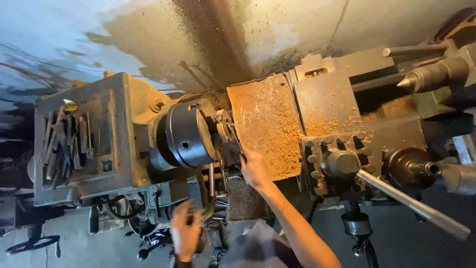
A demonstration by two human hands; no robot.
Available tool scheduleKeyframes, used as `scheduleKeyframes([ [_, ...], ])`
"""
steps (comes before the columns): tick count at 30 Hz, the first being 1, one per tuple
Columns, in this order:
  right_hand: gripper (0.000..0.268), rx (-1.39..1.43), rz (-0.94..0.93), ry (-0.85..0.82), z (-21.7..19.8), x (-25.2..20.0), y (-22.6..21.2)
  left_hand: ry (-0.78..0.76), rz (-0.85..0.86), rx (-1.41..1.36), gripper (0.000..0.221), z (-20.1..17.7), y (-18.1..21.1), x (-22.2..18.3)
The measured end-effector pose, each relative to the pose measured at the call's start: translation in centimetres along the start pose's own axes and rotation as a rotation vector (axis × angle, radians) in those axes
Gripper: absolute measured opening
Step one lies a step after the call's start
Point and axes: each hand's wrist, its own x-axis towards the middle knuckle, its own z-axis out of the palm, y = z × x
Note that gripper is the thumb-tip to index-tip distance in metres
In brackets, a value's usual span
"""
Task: Machining and inspecting centrifugal clutch components using a lathe and bench grinder in a workshop.
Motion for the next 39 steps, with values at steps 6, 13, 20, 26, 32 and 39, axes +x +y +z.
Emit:
scheduleKeyframes([
  [6,0.046,-0.161,0.034,-0.013,2.1,-0.4,0.9,0.366,-0.122,0.546,0.057,-2.1,-19.7,2.8],
  [13,0.049,-0.132,-0.082,-0.032,4.0,-0.9,3.2,0.199,-0.045,0.491,0.031,-0.6,-28.4,5.0],
  [20,0.057,-0.12,-0.125,0.026,4.2,-1.3,1.4,0.153,0.142,0.442,0.039,-4.6,-28.0,6.3],
  [26,0.055,-0.053,-0.036,0.061,3.8,-1.3,2.4,0.226,0.041,0.744,0.044,-5.0,-22.3,6.9],
  [32,0.029,-0.031,-0.021,0.076,4.2,-1.5,4.3,0.057,-0.038,0.643,0.031,-3.1,-22.4,5.7],
  [39,0.035,-0.043,-0.08,0.097,3.3,-0.9,2.4,0.049,-0.252,0.599,0.035,-4.9,-15.4,4.4],
])
